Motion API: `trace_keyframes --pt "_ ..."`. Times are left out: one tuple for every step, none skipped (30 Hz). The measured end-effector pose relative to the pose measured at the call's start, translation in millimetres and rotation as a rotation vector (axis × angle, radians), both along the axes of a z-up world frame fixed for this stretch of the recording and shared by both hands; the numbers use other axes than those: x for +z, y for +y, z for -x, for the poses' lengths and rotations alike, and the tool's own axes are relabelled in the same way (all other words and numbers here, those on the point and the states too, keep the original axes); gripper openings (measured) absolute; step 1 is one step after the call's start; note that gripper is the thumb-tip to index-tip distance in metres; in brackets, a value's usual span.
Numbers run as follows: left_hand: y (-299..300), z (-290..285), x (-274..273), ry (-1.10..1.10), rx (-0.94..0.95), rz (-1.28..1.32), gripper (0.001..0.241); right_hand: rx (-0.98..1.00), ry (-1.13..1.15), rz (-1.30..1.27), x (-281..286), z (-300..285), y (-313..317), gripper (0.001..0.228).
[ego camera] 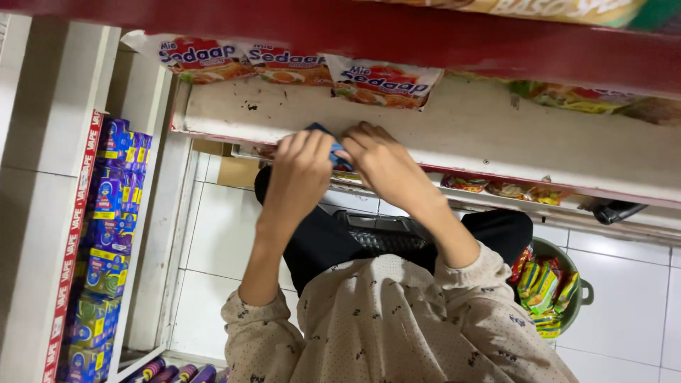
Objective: The recorder is cleaning shelves and stocking instant noodle packets in a grocery store.
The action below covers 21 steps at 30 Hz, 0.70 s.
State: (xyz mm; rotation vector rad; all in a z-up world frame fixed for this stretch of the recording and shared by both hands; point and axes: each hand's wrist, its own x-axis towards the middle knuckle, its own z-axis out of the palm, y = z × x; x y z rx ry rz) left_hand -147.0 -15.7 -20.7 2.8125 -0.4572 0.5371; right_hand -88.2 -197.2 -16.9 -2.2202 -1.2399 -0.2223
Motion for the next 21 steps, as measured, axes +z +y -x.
trace_keyframes --pt "-6.5 -1.8 -3.6 -0.008 -0.020 0.015 0.018 -0.009 0.018 0.018 2.1 1.0 -8.5 0.019" --pt "-14.1 -2.6 -3.3 -0.008 -0.021 0.013 0.018 -0.010 0.018 0.016 4.0 2.3 -17.0 0.019" --pt "-21.6 -3.5 -3.0 -0.030 -0.044 0.019 0.017 -0.027 0.037 0.028 5.8 3.6 -25.5 0.018" --pt "-29.2 -4.8 -2.9 -0.053 -0.068 0.027 0.015 -0.045 0.055 0.041 7.6 4.7 -34.1 0.018" --pt "-37.3 -7.1 -7.1 -0.054 -0.070 0.025 0.015 -0.048 0.055 0.039 9.3 4.9 -43.0 0.018" --pt "-45.5 -9.4 -11.3 -0.057 -0.097 0.043 0.014 -0.070 0.070 0.044 11.1 5.1 -51.9 0.018" --pt "-53.7 -11.6 -15.7 -0.061 -0.124 0.060 0.013 -0.091 0.084 0.050 12.8 5.4 -60.8 0.018" --pt "-63.4 -13.9 -17.7 -0.061 -0.125 0.061 0.013 -0.093 0.084 0.051 13.4 5.8 -71.0 0.018" --pt "-73.1 -16.3 -19.7 -0.066 -0.150 0.087 0.014 -0.107 0.083 0.060 14.1 6.1 -81.3 0.017" --pt "-82.9 -18.9 -21.5 -0.071 -0.177 0.112 0.016 -0.122 0.083 0.067 14.8 6.4 -91.6 0.016" --pt "-92.7 -20.6 -26.3 -0.071 -0.179 0.113 0.016 -0.124 0.083 0.068 14.5 8.1 -100.6 0.016" --pt "-102.4 -23.4 -31.0 -0.094 -0.189 0.088 0.019 -0.146 0.078 0.072 14.6 8.8 -109.5 0.015" --pt "-112.2 -26.2 -35.5 -0.118 -0.199 0.064 0.021 -0.168 0.073 0.076 14.7 9.6 -118.4 0.015" --pt "-120.6 -28.9 -36.5 -0.122 -0.202 0.064 0.021 -0.171 0.069 0.076 15.2 10.1 -126.7 0.015" --pt "-129.2 -31.7 -37.6 -0.109 -0.217 0.066 0.020 -0.208 0.070 0.090 15.6 10.5 -135.0 0.016" --pt "-137.5 -33.7 -38.9 -0.094 -0.234 0.067 0.019 -0.247 0.074 0.103 15.6 11.7 -143.1 0.016" --pt "-145.2 -36.9 -40.2 -0.096 -0.237 0.067 0.019 -0.250 0.073 0.103 13.4 11.3 -151.1 0.016" --pt "-153.8 -38.8 -41.9 -0.099 -0.257 0.110 0.020 -0.288 0.096 0.130 11.4 11.7 -159.7 0.017" --pt "-162.3 -40.6 -43.5 -0.103 -0.277 0.153 0.021 -0.327 0.120 0.157 9.5 12.3 -168.4 0.018" --pt "-169.6 -44.1 -43.7 -0.105 -0.281 0.155 0.021 -0.332 0.118 0.158 8.7 11.5 -176.8 0.018" --pt "-177.0 -47.4 -43.7 -0.131 -0.302 0.190 0.023 -0.357 0.133 0.151 8.1 10.9 -185.3 0.018"
